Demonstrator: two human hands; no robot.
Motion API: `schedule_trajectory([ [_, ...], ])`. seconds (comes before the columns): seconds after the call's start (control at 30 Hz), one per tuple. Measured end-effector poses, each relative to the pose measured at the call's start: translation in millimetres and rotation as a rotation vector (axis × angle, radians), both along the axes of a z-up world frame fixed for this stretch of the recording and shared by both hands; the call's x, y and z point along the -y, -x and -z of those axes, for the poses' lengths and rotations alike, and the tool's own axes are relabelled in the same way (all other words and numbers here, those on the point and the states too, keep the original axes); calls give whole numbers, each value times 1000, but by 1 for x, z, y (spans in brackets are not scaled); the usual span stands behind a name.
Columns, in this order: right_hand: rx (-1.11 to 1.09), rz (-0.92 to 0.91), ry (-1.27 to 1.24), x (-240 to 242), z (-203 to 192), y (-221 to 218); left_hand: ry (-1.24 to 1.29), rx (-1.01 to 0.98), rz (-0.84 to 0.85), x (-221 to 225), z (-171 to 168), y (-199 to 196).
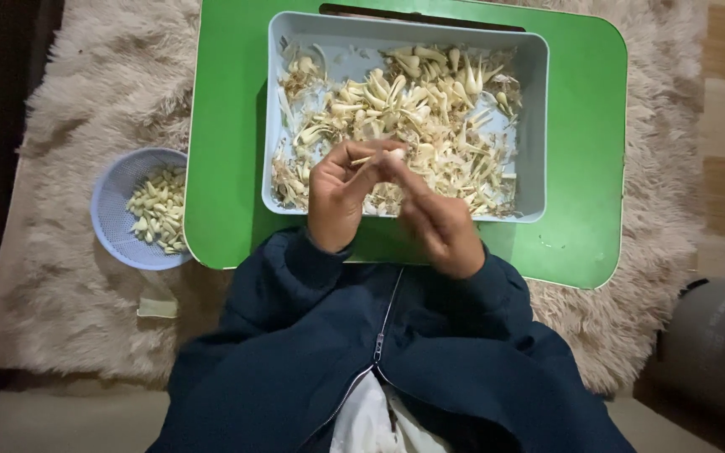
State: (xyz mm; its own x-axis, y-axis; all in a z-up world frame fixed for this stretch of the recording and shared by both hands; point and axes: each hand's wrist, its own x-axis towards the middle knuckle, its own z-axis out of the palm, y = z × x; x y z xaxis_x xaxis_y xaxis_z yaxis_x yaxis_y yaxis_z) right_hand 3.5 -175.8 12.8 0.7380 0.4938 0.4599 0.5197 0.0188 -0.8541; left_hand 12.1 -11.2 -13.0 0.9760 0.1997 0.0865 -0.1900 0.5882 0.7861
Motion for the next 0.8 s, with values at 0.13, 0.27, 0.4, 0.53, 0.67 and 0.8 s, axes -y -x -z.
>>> schedule_trajectory([
  [0.13, 20, 144, -46, 20, 16, -11, 20, -67, 38, -5, -5, 3],
  [0.27, -23, 196, -64, 35, 11, -15, 20, -6, 36, -4, -6, 4],
  [0.4, -205, 160, -135, 30, 18, -11, 4, 11, 71, -5, 0, 3],
  [0.53, -243, 46, -130, 23, 5, -7, 46, 4, 157, -9, -6, 4],
  [0.67, -143, -62, -79, 24, 13, -10, 6, 0, 163, -14, -2, 3],
  [0.8, -66, -57, -18, 15, 14, -6, 89, -27, 206, -15, 28, -3],
])
